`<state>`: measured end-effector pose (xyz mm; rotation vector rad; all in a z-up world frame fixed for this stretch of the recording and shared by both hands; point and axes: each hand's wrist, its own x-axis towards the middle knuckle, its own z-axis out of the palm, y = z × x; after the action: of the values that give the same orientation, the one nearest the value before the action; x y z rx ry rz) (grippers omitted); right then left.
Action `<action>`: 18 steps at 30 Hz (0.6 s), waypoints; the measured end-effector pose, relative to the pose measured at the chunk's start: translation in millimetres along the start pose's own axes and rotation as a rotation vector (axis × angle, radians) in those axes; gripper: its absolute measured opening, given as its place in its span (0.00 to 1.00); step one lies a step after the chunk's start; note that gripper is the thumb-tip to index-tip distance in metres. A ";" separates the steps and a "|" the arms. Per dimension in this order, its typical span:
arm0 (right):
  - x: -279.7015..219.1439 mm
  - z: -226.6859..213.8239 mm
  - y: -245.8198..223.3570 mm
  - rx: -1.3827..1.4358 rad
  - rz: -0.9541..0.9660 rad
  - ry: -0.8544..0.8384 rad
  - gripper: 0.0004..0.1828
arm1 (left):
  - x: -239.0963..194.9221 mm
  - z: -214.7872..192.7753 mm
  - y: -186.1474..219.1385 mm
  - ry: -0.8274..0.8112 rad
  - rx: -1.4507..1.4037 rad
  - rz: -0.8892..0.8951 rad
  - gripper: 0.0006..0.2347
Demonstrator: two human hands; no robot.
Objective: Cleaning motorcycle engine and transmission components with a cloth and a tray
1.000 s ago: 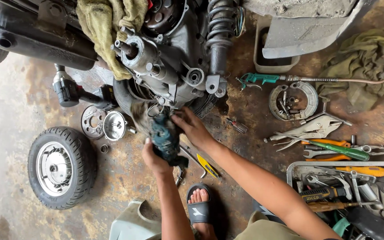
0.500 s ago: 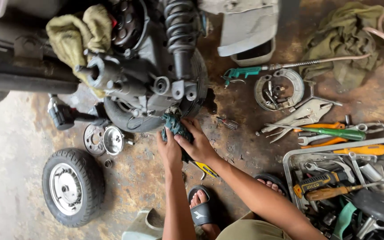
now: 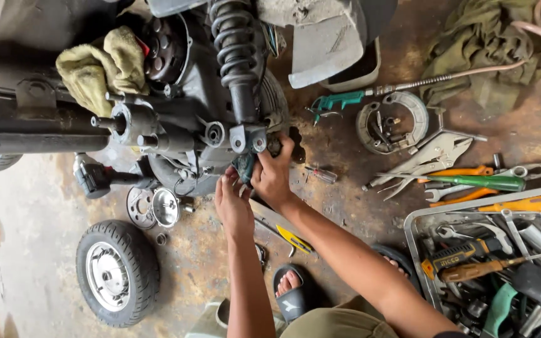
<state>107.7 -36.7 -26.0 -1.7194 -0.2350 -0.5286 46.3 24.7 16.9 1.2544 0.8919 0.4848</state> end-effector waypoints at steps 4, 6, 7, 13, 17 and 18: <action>-42.9 8.4 20.2 -0.040 0.004 -0.063 0.27 | -7.1 0.2 0.9 0.001 0.035 -0.040 0.11; -52.9 6.7 18.7 -0.011 -0.117 -0.198 0.27 | 17.0 -17.0 -17.9 -0.022 0.166 -0.036 0.12; -46.4 4.9 18.1 -0.016 -0.126 -0.184 0.27 | 22.1 -22.2 -23.4 -0.037 0.162 -0.027 0.12; -37.4 -22.5 18.1 0.096 0.131 -0.051 0.23 | 0.0 -16.4 -12.5 -0.014 0.204 -0.099 0.12; -18.6 -15.0 9.1 -0.004 0.135 0.071 0.25 | -5.9 3.9 1.9 -0.028 0.200 -0.105 0.11; -13.9 -9.2 7.7 -0.057 0.088 0.086 0.29 | -5.4 5.6 2.3 -0.046 0.212 -0.082 0.11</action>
<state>96.9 -45.4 -38.0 -1.7493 -0.0832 -0.5476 47.9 17.9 21.1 1.4094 0.9704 0.3009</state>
